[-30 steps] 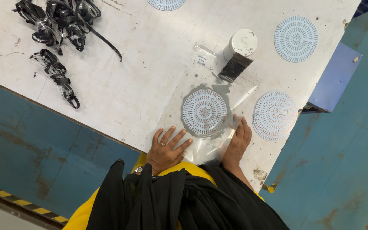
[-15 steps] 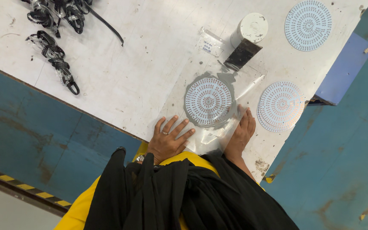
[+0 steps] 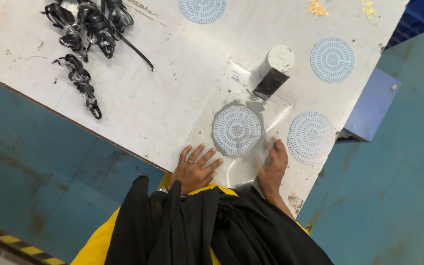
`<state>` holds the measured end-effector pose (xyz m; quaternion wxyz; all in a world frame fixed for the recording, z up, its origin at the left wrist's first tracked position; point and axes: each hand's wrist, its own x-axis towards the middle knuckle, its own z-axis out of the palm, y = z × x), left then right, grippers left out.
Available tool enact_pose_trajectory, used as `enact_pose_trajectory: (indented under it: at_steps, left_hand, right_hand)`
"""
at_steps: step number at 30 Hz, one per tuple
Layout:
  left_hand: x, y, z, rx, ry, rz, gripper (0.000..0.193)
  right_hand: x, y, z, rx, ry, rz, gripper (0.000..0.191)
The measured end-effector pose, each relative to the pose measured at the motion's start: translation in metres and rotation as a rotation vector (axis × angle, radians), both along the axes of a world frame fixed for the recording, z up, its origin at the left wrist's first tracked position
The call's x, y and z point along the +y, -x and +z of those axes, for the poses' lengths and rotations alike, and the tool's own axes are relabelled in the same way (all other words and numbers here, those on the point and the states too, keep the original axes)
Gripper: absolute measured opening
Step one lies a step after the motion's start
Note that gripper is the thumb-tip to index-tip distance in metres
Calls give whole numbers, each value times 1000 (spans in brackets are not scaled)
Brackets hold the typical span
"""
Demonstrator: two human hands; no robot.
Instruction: The person spreads a gray paste onto a circular perforated disc using a small rectangular tool, then places a clear plastic sheet over it and presses down to adhere. The person repeats the spreading and pressing steps on the same disc.
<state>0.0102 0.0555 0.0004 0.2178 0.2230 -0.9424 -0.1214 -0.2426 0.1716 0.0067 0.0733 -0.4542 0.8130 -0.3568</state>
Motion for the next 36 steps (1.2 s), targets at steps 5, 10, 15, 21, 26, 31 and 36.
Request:
enact_pose_trajectory:
  at_steps: [5, 10, 15, 21, 26, 31, 36]
  left_hand:
    - [-2, 3, 5, -26, -34, 10, 41]
    - [-4, 5, 13, -65, -56, 13, 40]
    - [-4, 5, 17, -70, -80, 12, 39]
    - [-1, 3, 14, -92, -84, 14, 41]
    - [2, -1, 13, -70, -75, 8, 42]
    - [6, -4, 12, -46, 10, 11, 45]
    - [10, -6, 15, -56, 5, 16, 50]
  right_hand:
    - [7, 2, -1, 71, -34, 12, 50]
    - [-12, 1, -18, 253, -82, -38, 42]
    - [-28, 1, -17, 273, -67, -48, 50]
    - [-26, -6, -5, 274, -69, -45, 55]
    - [-21, -10, 3, 262, -83, -52, 46]
    - [-15, -13, 19, 131, 3, -20, 67]
    - [-13, -18, 23, 199, -47, -28, 52]
